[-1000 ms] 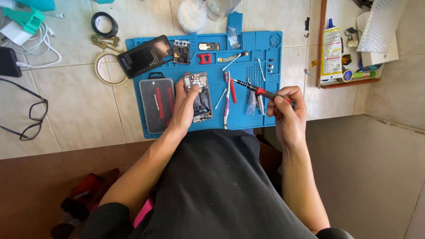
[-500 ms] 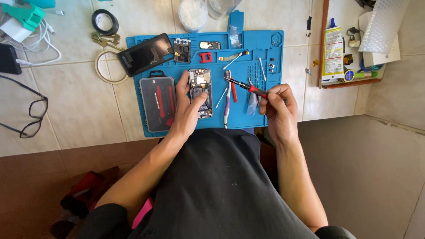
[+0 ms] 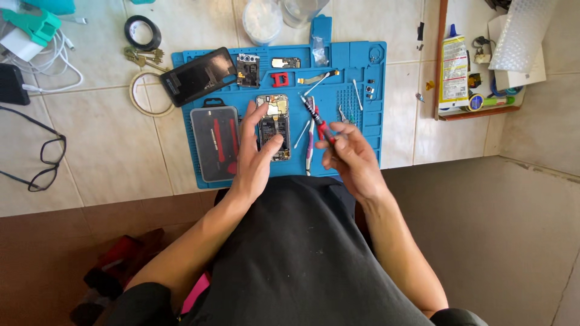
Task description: The person cleans the internal components of a disassembled smartphone using a cotton swab and a screwdriver. They wipe the motherboard and battery area, then use the screwdriver to adjust or remove small parts inside the device.
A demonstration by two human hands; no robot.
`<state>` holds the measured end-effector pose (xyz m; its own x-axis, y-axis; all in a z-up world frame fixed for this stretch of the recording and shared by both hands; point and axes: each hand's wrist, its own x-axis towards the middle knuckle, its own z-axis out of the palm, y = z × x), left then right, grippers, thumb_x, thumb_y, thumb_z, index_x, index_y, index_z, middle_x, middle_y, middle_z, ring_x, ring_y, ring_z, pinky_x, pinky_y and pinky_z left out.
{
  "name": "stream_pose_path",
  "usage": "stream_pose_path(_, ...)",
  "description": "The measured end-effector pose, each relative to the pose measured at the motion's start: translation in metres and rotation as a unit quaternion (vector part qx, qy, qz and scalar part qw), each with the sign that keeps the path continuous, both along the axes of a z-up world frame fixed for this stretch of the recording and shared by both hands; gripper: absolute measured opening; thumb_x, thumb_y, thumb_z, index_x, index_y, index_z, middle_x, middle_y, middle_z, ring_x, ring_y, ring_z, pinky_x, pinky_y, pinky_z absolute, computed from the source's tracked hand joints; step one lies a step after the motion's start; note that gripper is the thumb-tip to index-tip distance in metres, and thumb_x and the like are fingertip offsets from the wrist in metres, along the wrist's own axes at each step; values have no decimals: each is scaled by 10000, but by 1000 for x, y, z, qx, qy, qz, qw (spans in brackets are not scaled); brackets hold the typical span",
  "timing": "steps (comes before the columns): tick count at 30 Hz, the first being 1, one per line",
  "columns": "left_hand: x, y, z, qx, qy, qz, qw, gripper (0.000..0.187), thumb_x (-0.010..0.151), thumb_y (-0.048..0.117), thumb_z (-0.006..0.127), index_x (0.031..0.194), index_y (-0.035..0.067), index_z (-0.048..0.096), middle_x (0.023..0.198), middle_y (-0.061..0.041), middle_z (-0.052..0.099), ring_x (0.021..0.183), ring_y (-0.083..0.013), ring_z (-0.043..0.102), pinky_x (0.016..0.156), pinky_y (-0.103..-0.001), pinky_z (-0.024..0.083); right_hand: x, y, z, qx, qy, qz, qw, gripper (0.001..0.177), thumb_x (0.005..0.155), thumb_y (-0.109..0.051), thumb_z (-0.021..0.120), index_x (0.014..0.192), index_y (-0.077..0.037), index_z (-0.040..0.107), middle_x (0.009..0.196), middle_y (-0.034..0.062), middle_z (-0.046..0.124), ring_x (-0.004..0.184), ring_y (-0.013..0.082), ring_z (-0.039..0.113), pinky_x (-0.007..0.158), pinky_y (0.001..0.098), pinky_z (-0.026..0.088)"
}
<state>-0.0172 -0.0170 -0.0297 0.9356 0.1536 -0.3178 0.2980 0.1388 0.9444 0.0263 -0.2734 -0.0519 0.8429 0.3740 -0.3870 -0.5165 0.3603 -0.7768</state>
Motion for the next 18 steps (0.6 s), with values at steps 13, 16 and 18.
stream_pose_path(13,-3,85,6,59,-80,100,990,394,1186,338,675,1510,119,624,1284,-96,765,1069,-198,776,883,-317,587,-7,27,-12,17,7,39,999,387,1120,18,667,1502,31,602,1340,313,801,1243,352,815,1098,448,644)
stream_pose_path(16,-2,79,12,106,-83,36,990,436,1179,360,703,1485,50,693,1173,-202,762,994,-319,776,860,-424,620,2,44,4,0,-27,83,996,344,1104,57,693,1432,5,602,1340,302,817,1250,356,820,1053,398,647)
stream_pose_path(18,-5,65,12,102,-42,-62,992,419,1146,401,725,1500,184,778,1250,-146,831,1120,-334,844,928,-465,666,5,61,15,5,-48,126,991,349,1077,46,757,1374,-25,589,1297,312,834,1214,393,837,1019,441,656)
